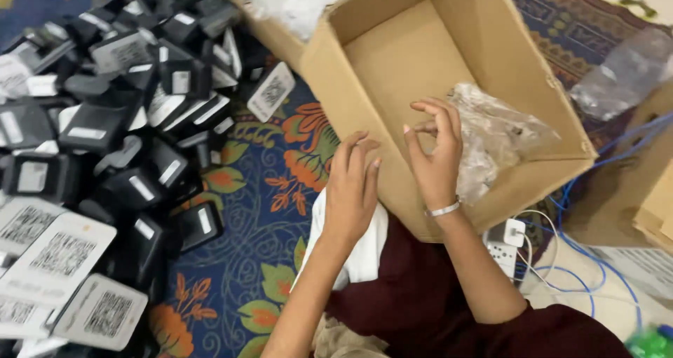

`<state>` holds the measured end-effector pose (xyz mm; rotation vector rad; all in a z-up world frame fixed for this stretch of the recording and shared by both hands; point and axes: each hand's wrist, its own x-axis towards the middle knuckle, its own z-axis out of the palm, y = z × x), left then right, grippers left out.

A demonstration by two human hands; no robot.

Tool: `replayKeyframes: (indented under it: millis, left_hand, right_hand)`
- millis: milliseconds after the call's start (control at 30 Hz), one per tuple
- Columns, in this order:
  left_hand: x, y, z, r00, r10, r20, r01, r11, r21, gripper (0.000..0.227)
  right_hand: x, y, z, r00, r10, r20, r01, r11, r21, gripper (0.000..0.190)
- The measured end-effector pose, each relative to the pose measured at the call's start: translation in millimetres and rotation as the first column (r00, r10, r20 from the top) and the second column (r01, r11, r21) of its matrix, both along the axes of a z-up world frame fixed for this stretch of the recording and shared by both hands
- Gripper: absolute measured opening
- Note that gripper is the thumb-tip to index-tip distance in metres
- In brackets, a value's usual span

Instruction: The person packages QR code display stands into plastic bags and places them into cardboard boxes.

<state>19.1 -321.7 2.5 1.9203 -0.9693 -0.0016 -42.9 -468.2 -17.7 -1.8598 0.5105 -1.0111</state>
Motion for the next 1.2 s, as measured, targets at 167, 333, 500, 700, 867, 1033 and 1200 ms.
replayKeyframes:
  millis: [167, 333, 500, 700, 867, 1033, 1200]
  left_hand:
    - [-31.4, -50.2, 1.4, 0.977, -0.214, -0.015, 0.214, 0.977, -0.010, 0.027]
    - [-27.1, -40.2, -2.2, 0.971, -0.195, -0.136, 0.204, 0.978, 0.053, 0.025]
    - [9.9, 12.9, -13.4, 0.983, -0.032, -0.178, 0.027, 0.999, -0.027, 0.028]
    - [77.6, 115.9, -21.7, 0.528, 0.085, -0.845, -0.290, 0.953, -0.085, 0.063]
    - [90.6, 200.9, -36.8, 0.825, 0.517, -0.229, -0.473, 0.853, 0.220, 0.031]
    - [71.6, 251.4, -46.6, 0.779, 0.624, -0.064, -0.580, 0.755, 0.306, 0.022]
    - [59.2, 277.7, -58.7, 0.891, 0.455, 0.007, -0.437, 0.851, 0.292, 0.050]
  right_hand:
    - [-26.9, -67.9, -30.2, 0.816, -0.176, -0.551, 0.088, 0.979, -0.182, 0.045]
    - [-41.6, -80.7, -100.8, 0.672, -0.085, -0.736, -0.068, 0.982, -0.176, 0.038]
    - [-15.8, 5.0, -2.0, 0.965, -0.083, -0.251, 0.013, 0.963, -0.269, 0.026]
    - [24.3, 120.6, 1.4, 0.942, 0.336, -0.012, -0.315, 0.869, -0.383, 0.025]
    - [68.0, 189.8, -41.1, 0.683, 0.729, 0.037, -0.700, 0.669, -0.250, 0.027]
    - [82.0, 215.3, -124.1, 0.766, 0.601, 0.230, -0.641, 0.744, 0.190, 0.011]
    - [102.9, 191.8, -160.8, 0.865, 0.443, 0.238, -0.493, 0.654, 0.574, 0.016]
